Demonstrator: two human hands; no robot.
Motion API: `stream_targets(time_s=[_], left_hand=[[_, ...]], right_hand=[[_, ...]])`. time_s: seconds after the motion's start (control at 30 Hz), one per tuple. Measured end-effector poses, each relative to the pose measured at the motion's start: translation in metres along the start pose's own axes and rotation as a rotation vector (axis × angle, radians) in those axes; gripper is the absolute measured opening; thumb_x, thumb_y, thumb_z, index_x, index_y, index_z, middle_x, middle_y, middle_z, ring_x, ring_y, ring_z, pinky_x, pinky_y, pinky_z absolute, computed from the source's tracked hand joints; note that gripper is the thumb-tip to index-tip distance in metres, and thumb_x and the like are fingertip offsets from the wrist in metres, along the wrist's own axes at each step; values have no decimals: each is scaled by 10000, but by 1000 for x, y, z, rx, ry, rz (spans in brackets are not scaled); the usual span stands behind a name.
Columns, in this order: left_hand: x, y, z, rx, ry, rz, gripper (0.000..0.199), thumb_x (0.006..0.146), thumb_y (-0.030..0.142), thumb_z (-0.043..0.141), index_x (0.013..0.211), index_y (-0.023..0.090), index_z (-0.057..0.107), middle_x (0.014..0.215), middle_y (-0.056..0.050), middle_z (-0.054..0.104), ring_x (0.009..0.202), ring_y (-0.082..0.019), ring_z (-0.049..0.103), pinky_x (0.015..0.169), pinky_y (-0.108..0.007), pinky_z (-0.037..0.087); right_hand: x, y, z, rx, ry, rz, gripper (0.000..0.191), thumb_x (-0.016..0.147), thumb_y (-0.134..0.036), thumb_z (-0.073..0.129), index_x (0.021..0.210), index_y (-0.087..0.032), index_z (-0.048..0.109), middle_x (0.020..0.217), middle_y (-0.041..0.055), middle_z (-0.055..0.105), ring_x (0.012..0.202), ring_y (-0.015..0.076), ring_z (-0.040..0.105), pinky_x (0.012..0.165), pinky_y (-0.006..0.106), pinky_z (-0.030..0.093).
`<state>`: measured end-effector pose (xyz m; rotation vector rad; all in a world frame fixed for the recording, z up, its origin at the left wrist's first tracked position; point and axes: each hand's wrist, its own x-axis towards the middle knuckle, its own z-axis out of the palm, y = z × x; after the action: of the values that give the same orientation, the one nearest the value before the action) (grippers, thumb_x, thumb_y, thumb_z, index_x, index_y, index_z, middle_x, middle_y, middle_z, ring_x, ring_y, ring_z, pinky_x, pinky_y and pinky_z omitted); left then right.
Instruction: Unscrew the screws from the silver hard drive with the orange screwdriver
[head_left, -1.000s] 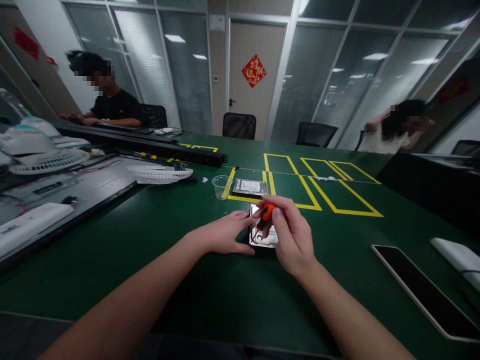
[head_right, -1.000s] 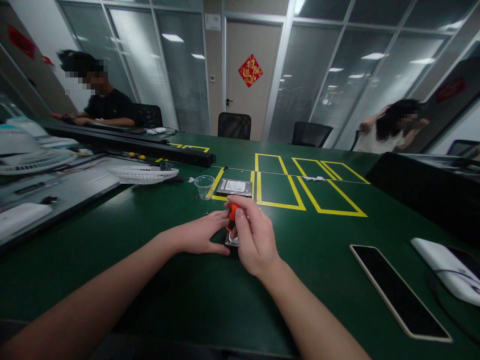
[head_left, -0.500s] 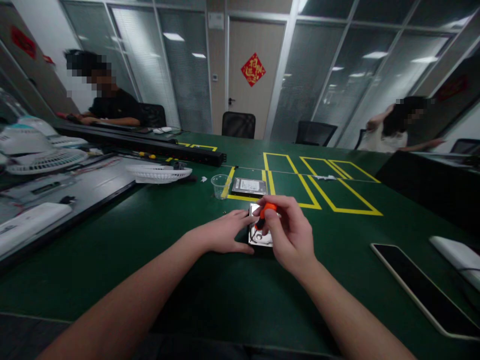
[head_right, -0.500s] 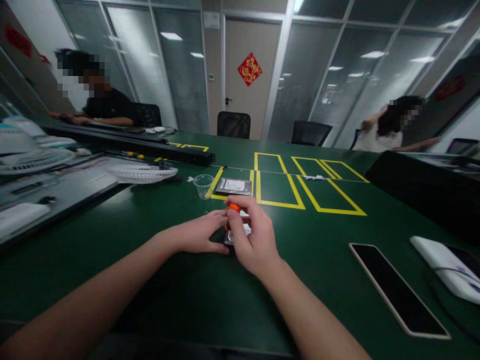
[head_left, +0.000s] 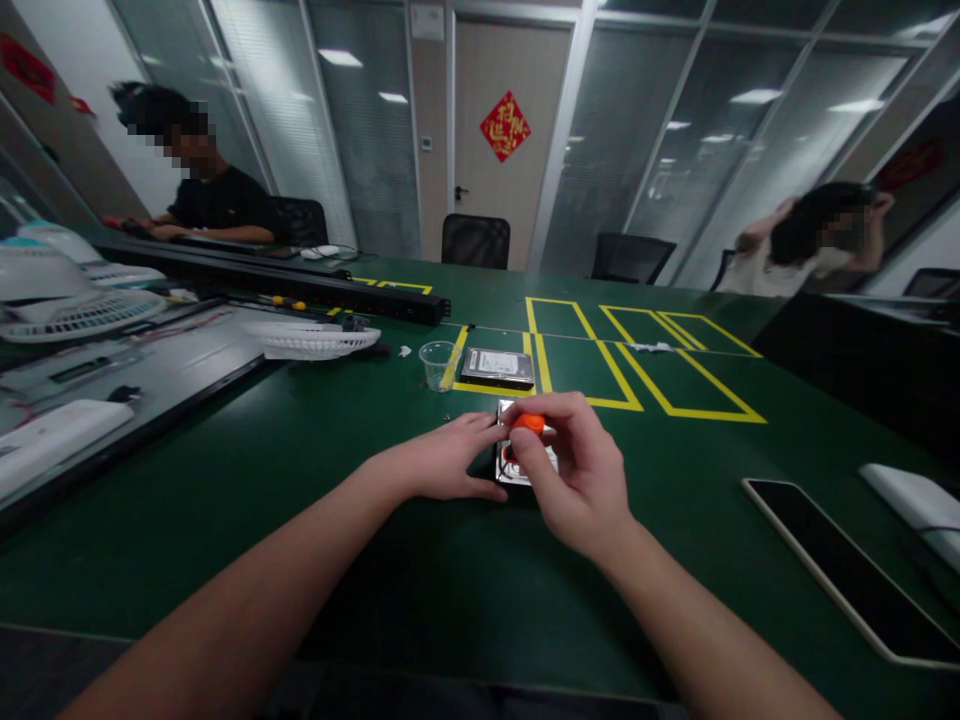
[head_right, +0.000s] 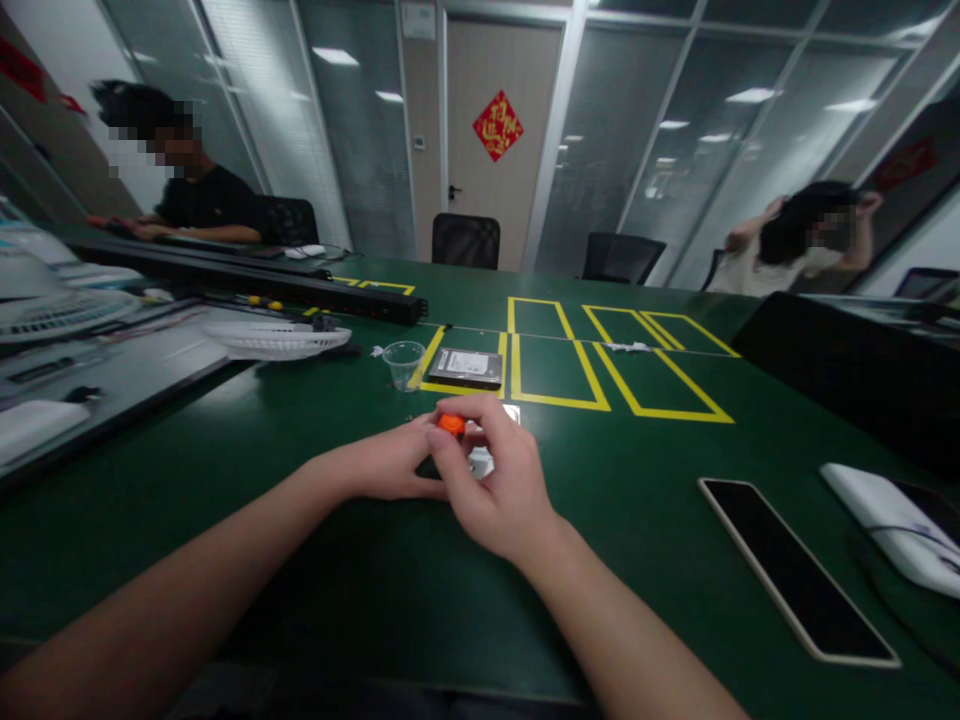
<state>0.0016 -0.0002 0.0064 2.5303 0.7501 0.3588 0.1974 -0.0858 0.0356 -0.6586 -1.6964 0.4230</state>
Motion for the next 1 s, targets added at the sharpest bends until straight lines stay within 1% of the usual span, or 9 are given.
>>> stream_targets(time_s=[0.17,0.3,0.37,0.43,0.57,0.73,0.8,0.93,1.0], left_hand=[[0,0,0,16,-25,-43,812,872,562,839,1582,305,539,1662,-120,497,1565,-451,392,1262,-608,383],[1,-1,2,41,-11,-54,844,854,567,851,1586,291,533,1633,-133,516,1533,-436,443,1258,-593,401],[1,-2,2,49,-6,-55,833,848,576,854,1566,280,552,1612,-141,533,1512,-428,469,1255,-586,412],[1,-2,3,52,-9,-55,808,848,571,854,1547,280,570,1610,-140,535,1517,-430,463,1261,-594,404],[1,-2,3,39,-8,-68,844,835,547,869,1572,292,543,1650,-140,494,1546,-435,434,1273,-596,390],[1,-2,3,42,-6,-80,897,835,551,870,1608,288,499,1662,-147,482,1552,-433,427,1279,-598,379],[1,-1,3,50,-9,-64,888,839,555,869,1603,284,506,1669,-142,482,1559,-432,416,1289,-594,364],[2,3,0,71,-30,-68,834,844,565,871,1555,263,557,1681,-140,476,1570,-432,394,1301,-588,347],[2,5,-1,70,-37,-76,814,847,560,872,1540,256,571,1692,-142,463,1578,-434,382,1300,-588,346]], right_hand=[[0,2,0,12,1,23,222,1043,-197,664,1257,-256,666,1102,57,721,931,191,730,784,335,643],[1,3,-1,26,32,27,208,1037,-190,678,1231,-261,662,1120,53,725,982,189,736,775,309,646],[1,4,0,26,58,34,209,1019,-190,708,1208,-265,658,1140,55,732,1018,200,741,763,304,644],[1,4,1,28,72,41,221,1007,-187,726,1198,-271,654,1133,50,739,1006,196,747,745,294,643],[1,7,1,-7,60,25,238,1013,-176,715,1223,-279,672,1097,38,744,940,173,747,752,287,651],[0,8,-2,-74,8,24,256,1054,-229,661,1301,-285,698,1166,78,753,986,222,755,763,345,658],[-1,8,-4,-57,-8,37,282,1097,-258,582,1355,-295,690,1177,83,740,927,213,750,731,347,647],[-2,9,-4,-7,-17,72,346,1147,-285,457,1420,-309,668,1190,82,721,716,153,685,667,340,616],[-2,9,-4,13,-3,90,328,1145,-295,469,1404,-298,671,1194,88,717,722,155,684,662,338,616]])
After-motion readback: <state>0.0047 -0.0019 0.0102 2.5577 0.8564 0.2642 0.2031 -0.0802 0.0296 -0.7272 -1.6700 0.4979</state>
